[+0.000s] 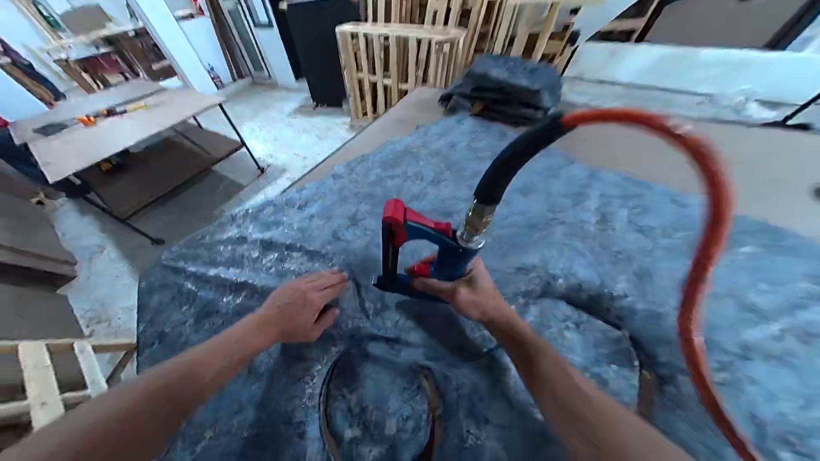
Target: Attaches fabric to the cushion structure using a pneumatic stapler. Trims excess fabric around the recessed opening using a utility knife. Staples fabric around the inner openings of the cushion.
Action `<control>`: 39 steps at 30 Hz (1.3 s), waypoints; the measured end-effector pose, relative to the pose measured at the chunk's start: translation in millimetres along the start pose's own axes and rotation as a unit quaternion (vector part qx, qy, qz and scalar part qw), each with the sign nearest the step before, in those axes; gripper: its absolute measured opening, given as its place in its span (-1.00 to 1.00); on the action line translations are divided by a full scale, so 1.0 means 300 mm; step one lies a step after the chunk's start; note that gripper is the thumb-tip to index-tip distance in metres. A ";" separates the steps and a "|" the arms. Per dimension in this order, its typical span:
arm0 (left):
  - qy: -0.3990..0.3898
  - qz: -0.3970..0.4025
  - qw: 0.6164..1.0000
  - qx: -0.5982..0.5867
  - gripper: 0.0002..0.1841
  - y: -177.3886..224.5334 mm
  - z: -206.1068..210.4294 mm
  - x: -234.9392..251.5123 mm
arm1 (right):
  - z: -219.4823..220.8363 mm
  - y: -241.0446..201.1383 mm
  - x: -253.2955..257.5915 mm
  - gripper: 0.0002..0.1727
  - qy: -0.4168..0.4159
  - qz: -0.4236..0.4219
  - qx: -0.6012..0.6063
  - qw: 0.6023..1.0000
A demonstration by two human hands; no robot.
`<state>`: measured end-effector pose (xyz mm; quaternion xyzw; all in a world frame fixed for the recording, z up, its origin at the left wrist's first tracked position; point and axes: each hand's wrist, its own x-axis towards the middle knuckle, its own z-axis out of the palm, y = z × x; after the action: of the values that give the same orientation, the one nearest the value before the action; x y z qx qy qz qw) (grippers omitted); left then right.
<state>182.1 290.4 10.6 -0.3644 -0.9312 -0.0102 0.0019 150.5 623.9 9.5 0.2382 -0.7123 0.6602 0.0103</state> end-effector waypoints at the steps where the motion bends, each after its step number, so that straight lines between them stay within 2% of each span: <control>1: -0.001 0.024 1.000 0.006 -0.43 -0.019 0.022 0.007 | 0.012 0.031 0.011 -0.74 -0.021 -0.012 0.001 1.000; 5: -0.005 0.112 0.994 0.014 -0.44 -0.122 0.031 0.093 | 0.026 0.117 0.039 -0.67 -0.079 -0.018 -0.030 0.996; 10: -0.017 0.155 0.987 -0.050 -0.31 -0.256 0.053 0.169 | 0.001 0.124 0.095 -0.67 -0.113 -0.014 -0.068 0.991; 16: 0.050 0.152 0.987 -0.019 -0.28 -0.246 0.082 0.159 | 0.019 0.126 0.169 -0.74 -0.156 -0.018 -0.068 0.985; 19: 0.030 0.144 0.989 -0.021 -0.26 -0.249 0.070 0.165 | 0.031 0.120 0.200 -0.75 -0.171 -0.021 -0.067 0.983; 25: 0.017 0.130 0.991 -0.040 -0.22 -0.241 0.082 0.172 | 0.052 0.164 0.262 -0.68 -0.231 -0.045 0.008 0.972; 31: 0.047 0.130 0.990 -0.038 -0.23 -0.236 0.074 0.169 | 0.046 0.150 0.274 -0.63 -0.243 -0.039 0.007 0.969; 35: 0.049 0.138 0.987 -0.061 -0.29 -0.250 0.070 0.171 | 0.048 0.149 0.283 -0.66 -0.243 -0.053 0.004 0.969; 39: 0.027 0.136 0.989 -0.056 -0.25 -0.253 0.076 0.176 | 0.047 0.166 0.285 -0.64 -0.252 -0.041 0.025 0.967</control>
<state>92.1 271.0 -13.1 -0.4865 -0.8706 -0.0722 0.0077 61.4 583.4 -10.8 0.4258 -0.6651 0.5953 -0.1483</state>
